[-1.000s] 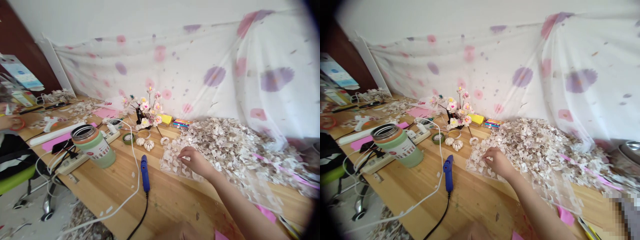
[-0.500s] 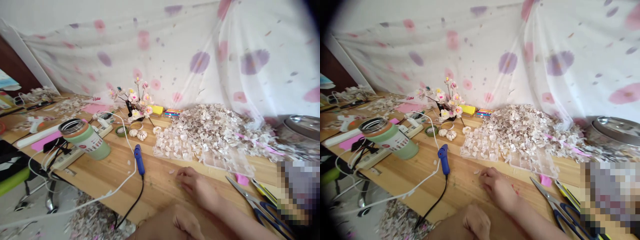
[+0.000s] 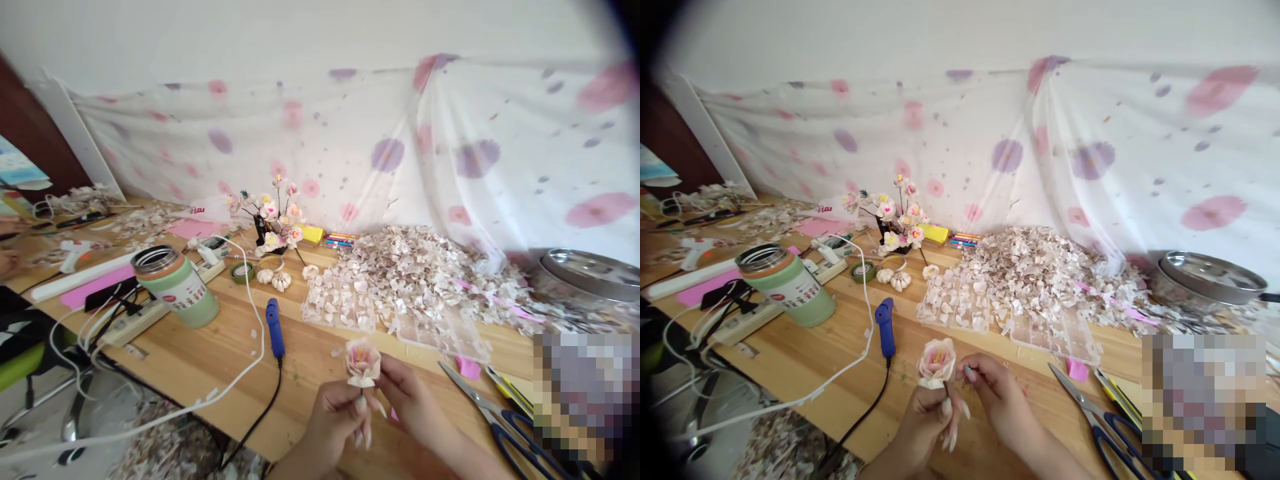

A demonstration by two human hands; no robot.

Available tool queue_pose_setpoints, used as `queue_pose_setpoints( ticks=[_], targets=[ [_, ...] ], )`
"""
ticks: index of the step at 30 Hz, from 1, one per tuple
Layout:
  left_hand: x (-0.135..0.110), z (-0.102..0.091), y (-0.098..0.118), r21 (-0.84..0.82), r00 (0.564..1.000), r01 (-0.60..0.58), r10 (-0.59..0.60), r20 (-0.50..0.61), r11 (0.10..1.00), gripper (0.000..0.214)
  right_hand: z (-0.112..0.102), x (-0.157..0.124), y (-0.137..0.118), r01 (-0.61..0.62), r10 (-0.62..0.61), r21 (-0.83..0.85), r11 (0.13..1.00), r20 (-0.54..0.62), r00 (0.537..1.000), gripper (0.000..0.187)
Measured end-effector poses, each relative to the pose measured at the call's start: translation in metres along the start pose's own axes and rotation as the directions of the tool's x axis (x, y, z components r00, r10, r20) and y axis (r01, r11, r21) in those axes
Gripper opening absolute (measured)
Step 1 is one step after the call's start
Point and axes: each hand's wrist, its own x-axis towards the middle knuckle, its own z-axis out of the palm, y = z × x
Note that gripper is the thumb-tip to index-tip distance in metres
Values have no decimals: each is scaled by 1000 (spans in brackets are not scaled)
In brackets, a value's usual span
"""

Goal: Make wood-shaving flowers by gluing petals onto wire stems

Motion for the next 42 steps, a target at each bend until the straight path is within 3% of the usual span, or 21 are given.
queue_pose_setpoints(
  ticks=[4, 7, 12, 18, 20, 22, 26, 30, 35, 38, 42],
  targets=[
    [10, 7, 16, 136, 986, -51, 72, -153, 989, 54, -3, -13, -18, 107, -109, -19, 994, -153, 982, 21],
    [11, 9, 19, 201, 986, -53, 82, -143, 978, 57, -9, -25, -29, 203, -214, -72, 977, -219, 952, 20],
    [6, 8, 20, 246, 988, -20, 56, -142, 969, 52, -3, -36, -29, 252, -255, -50, 966, -289, 923, 12],
    [8, 13, 36, 214, 983, 74, -35, -180, 974, 50, 12, -24, -27, 260, -232, 51, 964, -309, 922, 19],
    [8, 16, 40, 222, 982, 94, -53, -183, 970, 51, 15, -17, -30, 209, -163, 101, 973, -348, 923, 10],
    [8, 19, 42, 239, 984, 128, -93, -154, 963, 52, 15, -11, -32, 123, -50, 172, 977, -378, 924, 13],
    [8, 20, 42, 193, 980, 195, -181, -87, 962, 50, 16, -3, -35, -11, 136, 352, 936, -331, 934, 25],
    [7, 23, 39, 65, 980, 166, -158, -124, 984, 45, 14, 0, -39, -72, 242, 522, 850, -265, 933, 29],
    [2, 27, 41, 12, 982, 190, -189, -29, 982, 46, -3, -1, -43, 13, 149, 516, 856, -272, 951, 33],
    [-2, 24, 41, 104, 980, 194, -198, 29, 976, 48, -16, -8, -49, 30, 79, 444, 896, -225, 971, 29],
    [-5, 16, 39, 271, 989, 103, -127, 70, 957, 52, -26, -20, -60, 26, 14, 330, 944, -118, 993, 23]
  ],
)
